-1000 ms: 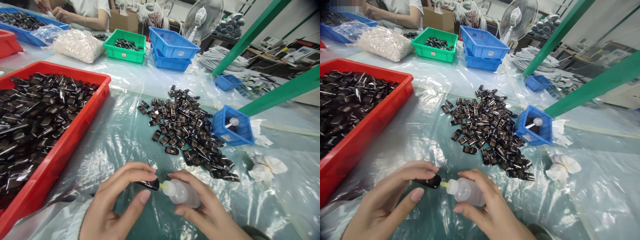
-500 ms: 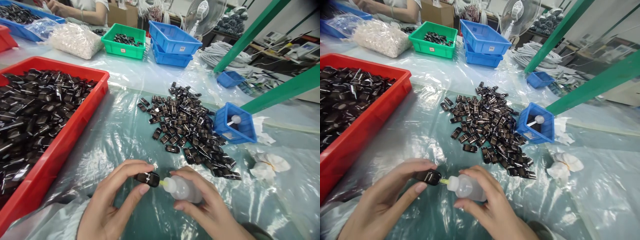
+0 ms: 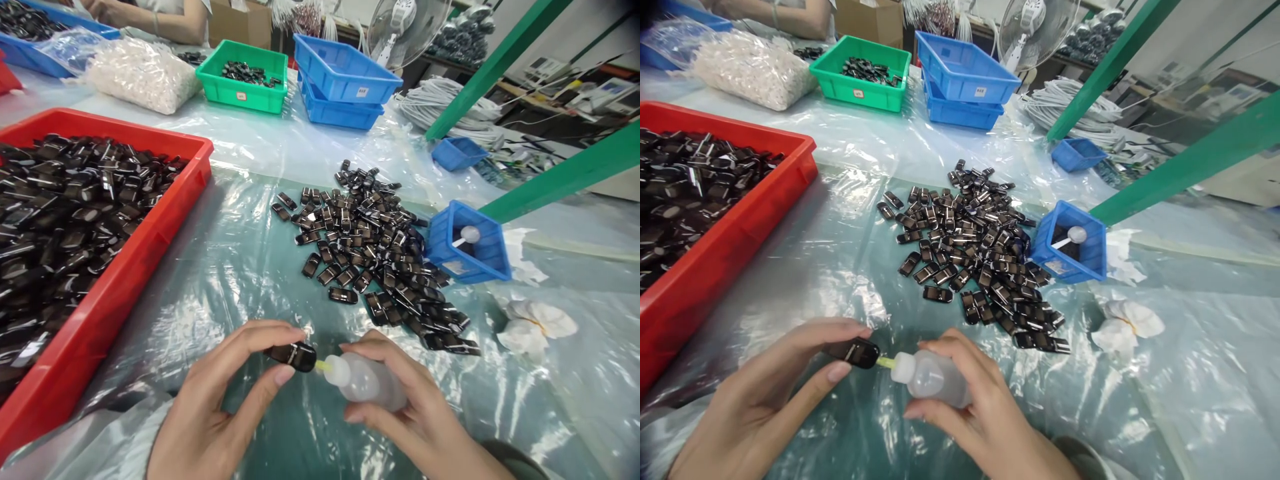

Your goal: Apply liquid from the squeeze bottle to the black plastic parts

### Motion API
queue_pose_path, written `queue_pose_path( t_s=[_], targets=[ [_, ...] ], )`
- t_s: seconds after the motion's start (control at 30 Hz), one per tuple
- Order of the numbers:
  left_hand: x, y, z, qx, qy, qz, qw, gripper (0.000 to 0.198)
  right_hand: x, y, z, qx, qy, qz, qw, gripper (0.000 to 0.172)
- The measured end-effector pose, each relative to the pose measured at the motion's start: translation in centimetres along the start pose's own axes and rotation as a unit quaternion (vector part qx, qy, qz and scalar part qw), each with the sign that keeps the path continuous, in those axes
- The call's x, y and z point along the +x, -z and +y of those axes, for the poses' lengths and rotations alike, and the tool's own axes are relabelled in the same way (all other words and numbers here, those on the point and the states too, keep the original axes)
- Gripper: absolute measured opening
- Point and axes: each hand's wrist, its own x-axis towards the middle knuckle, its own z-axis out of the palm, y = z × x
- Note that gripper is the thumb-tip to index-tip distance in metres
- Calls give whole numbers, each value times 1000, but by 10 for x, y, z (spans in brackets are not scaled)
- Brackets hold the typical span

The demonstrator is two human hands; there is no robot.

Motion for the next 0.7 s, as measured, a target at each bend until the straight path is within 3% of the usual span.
queue_pose_path(
  t_s=[0.7],
  targets=[
    [-1,-1,-3,3,5,2,1000,23,-1,0,1,-17,15,5,1000,31]
  ],
)
